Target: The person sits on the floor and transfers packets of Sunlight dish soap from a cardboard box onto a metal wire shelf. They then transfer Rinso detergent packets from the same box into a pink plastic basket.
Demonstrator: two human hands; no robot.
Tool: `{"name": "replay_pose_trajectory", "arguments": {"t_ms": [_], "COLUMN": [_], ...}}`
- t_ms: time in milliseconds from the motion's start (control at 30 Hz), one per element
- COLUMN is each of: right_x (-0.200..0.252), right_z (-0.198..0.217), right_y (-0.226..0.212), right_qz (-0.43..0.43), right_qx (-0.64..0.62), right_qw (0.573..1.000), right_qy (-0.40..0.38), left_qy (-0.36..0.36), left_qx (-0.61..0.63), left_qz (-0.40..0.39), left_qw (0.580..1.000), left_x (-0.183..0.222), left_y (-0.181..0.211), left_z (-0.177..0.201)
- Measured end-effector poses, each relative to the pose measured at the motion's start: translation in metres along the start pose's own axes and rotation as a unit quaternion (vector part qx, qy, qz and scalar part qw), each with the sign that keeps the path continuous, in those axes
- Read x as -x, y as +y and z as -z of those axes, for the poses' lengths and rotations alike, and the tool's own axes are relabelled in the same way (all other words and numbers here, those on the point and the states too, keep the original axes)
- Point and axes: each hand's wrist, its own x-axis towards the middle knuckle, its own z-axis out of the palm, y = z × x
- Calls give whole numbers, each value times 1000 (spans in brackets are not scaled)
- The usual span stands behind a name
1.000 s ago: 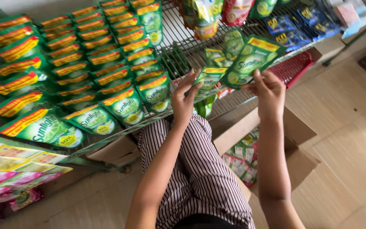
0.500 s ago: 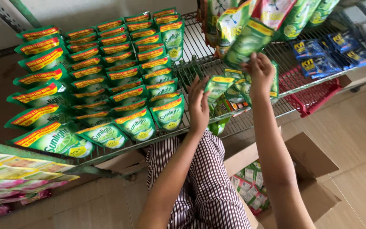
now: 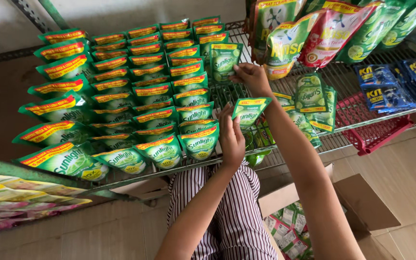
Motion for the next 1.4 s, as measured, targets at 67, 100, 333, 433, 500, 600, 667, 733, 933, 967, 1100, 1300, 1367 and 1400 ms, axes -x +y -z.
{"name": "replay_pose_trajectory", "arguments": {"t_ms": [67,100,333,433,500,600,667,733,933,967,1100,1300,1367,1400], "right_x": [-2,-3,-12,-16,-17,-15,-11,-7,52,71,170,228,228,228], "right_z": [-2,-2,-10,-15,-17,-20,-20,-21,19,25,31,0,-10,-13], "right_y": [2,2,8,12,14,15,11,2,-59,-70,-94,-106,-100,-97], "right_qz": [-6,-7,-14,-28,-25,-15,-8,-2,-5,8,-11,-53,-42,-26], "right_qx": [-1,-1,-22,-37,-40,-34,-34,-41,98,121,156,163,144,121], "right_qw": [1000,1000,1000,999,999,999,999,999,995,992,987,984,988,992], "right_qy": [-3,-5,0,-2,-5,-7,-10,-20,30,38,26,-50,-26,-14], "left_qy": [-2,-3,-11,-9,-4,-6,-9,-4,4,7,11,5,-6,-10], "left_qx": [7,10,10,17,17,12,9,7,28,27,79,128,127,126], "left_qz": [8,11,-16,-3,0,7,10,9,14,5,-3,33,29,26], "left_qw": [1000,1000,1000,1000,1000,1000,1000,1000,999,1000,997,991,992,992], "left_x": [0,0,-2,-2,-2,-1,0,0,3,3,8,12,14,13], "left_y": [-1,-2,-1,-1,-1,-3,-4,-6,-8,-7,-7,-3,-2,-1], "left_z": [-1,-1,0,-1,-1,-2,-2,-4,-6,-6,-1,4,6,7]}}
